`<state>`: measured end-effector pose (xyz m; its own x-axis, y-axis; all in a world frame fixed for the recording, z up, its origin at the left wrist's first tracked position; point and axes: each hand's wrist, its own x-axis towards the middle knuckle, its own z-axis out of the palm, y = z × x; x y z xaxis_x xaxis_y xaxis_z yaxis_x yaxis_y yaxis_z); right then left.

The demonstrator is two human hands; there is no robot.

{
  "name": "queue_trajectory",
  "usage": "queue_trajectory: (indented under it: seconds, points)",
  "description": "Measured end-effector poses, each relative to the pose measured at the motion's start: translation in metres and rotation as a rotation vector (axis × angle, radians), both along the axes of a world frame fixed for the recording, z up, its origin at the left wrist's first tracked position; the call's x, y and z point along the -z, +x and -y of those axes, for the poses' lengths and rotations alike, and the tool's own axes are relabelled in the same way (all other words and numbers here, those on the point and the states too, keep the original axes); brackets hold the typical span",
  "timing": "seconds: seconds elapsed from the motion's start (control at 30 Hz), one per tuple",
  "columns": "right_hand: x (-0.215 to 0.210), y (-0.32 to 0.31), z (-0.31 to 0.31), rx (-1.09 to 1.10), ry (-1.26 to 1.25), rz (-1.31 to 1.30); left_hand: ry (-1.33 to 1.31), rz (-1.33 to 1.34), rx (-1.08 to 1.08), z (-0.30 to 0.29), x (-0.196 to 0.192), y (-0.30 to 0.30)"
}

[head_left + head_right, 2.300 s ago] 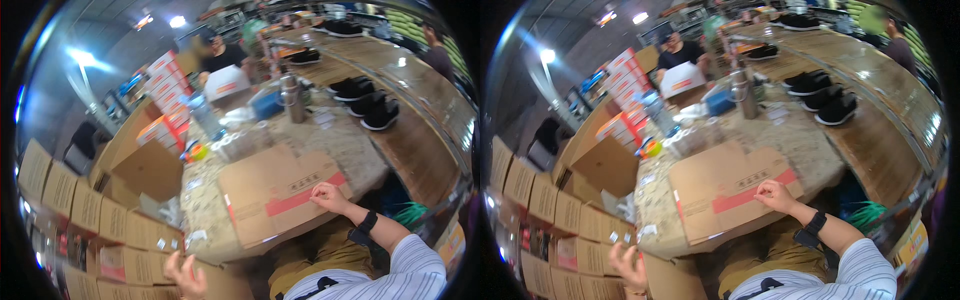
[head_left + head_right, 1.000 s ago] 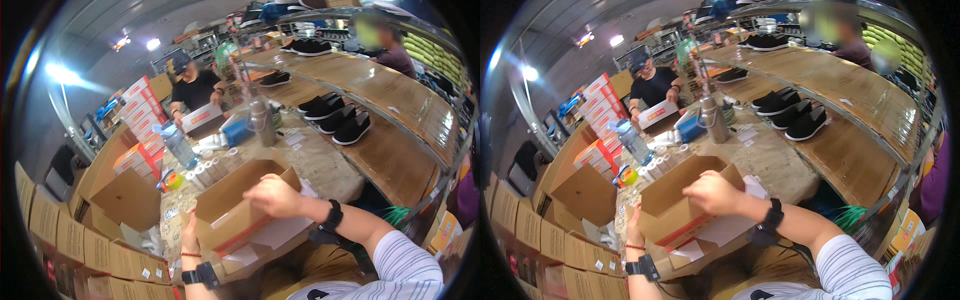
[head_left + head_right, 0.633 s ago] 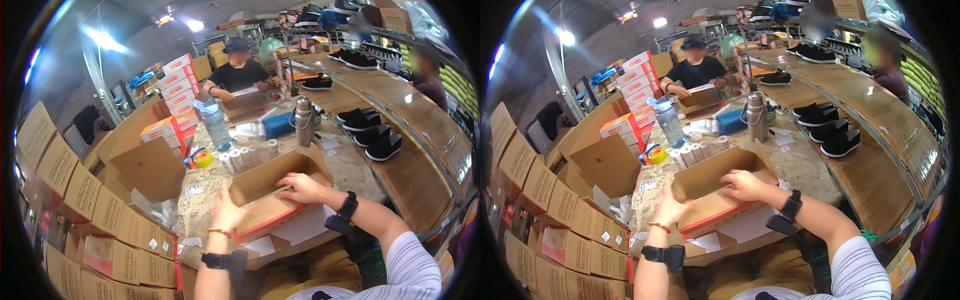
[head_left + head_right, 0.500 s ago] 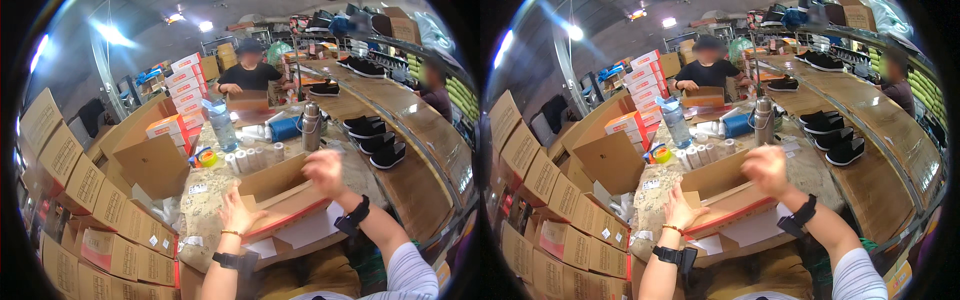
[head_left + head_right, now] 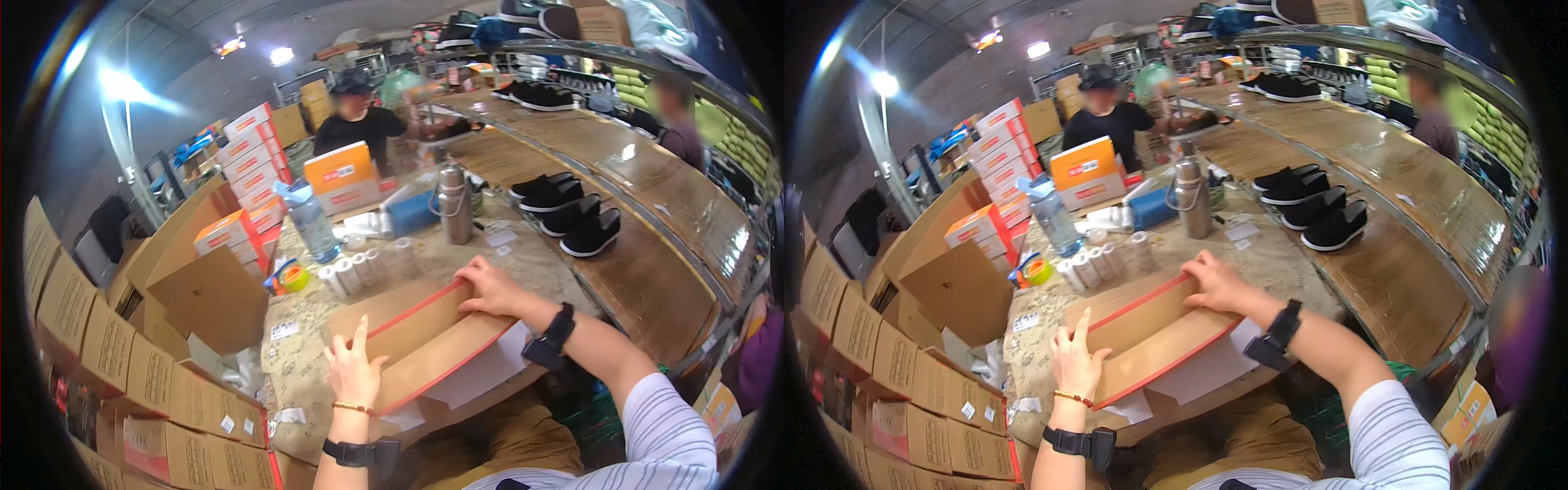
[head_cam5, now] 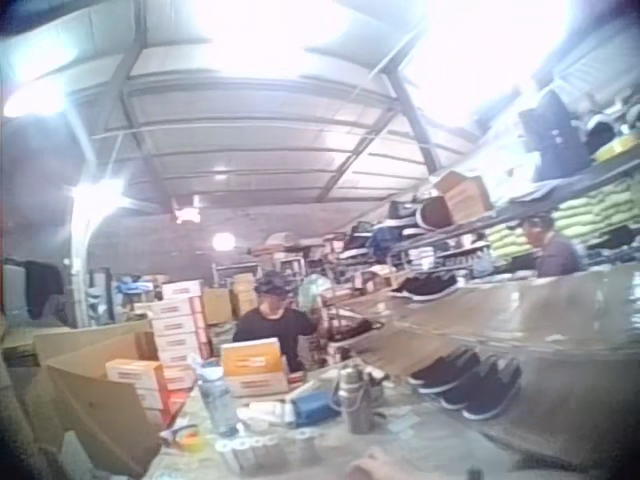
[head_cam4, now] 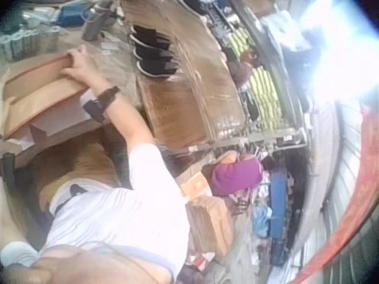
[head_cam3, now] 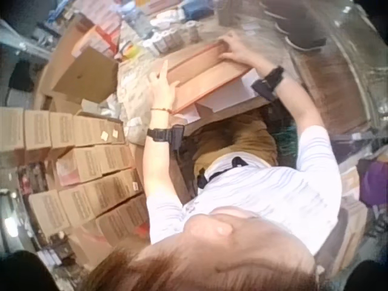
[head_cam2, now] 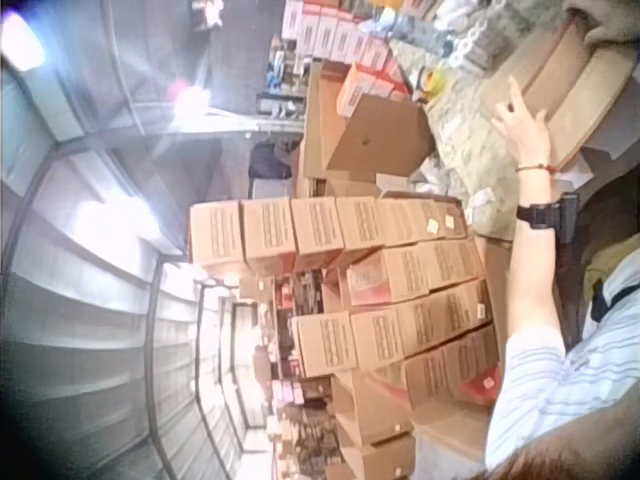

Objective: Packing finished shoes into cardboard boxes, inserting paper, and stacking the boxed shoes.

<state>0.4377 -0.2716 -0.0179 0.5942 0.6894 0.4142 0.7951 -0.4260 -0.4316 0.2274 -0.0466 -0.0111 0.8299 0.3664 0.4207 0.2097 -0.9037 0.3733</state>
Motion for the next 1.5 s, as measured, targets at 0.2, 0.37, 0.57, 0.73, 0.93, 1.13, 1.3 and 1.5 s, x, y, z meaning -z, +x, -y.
queue_trajectory:
  seconds: [0.2,0.37,0.57,0.73,0.93,1.13,1.3,1.5]
  points:
    - [-0.019,-0.028,0.014,0.056,0.186,0.067,0.054,0.349,0.047,0.005,-0.019,-0.009]
    - [-0.040,-0.051,0.029,0.044,0.226,0.219,0.161,-0.034,-0.072,-0.006,-0.031,-0.004]
    - [-0.040,-0.067,0.039,0.074,-0.105,0.325,0.257,0.012,-0.029,0.022,0.011,-0.006]
    - [-0.056,-0.082,0.037,0.005,-0.230,0.240,0.218,0.030,-0.079,0.032,0.030,-0.010]
    - [-0.047,-0.085,0.027,-0.046,-0.275,0.268,-0.096,0.349,0.428,0.081,0.014,-0.012]
    - [-0.015,-0.142,-0.027,-0.391,-0.626,0.154,0.126,0.330,1.015,0.151,-0.023,-0.014]
    - [0.071,-0.109,0.030,-0.551,0.952,0.379,0.247,0.130,0.579,0.121,0.023,-0.022]
    - [-0.105,-0.186,0.066,-0.624,-0.149,0.366,0.361,-0.166,0.141,0.059,0.090,-0.022]
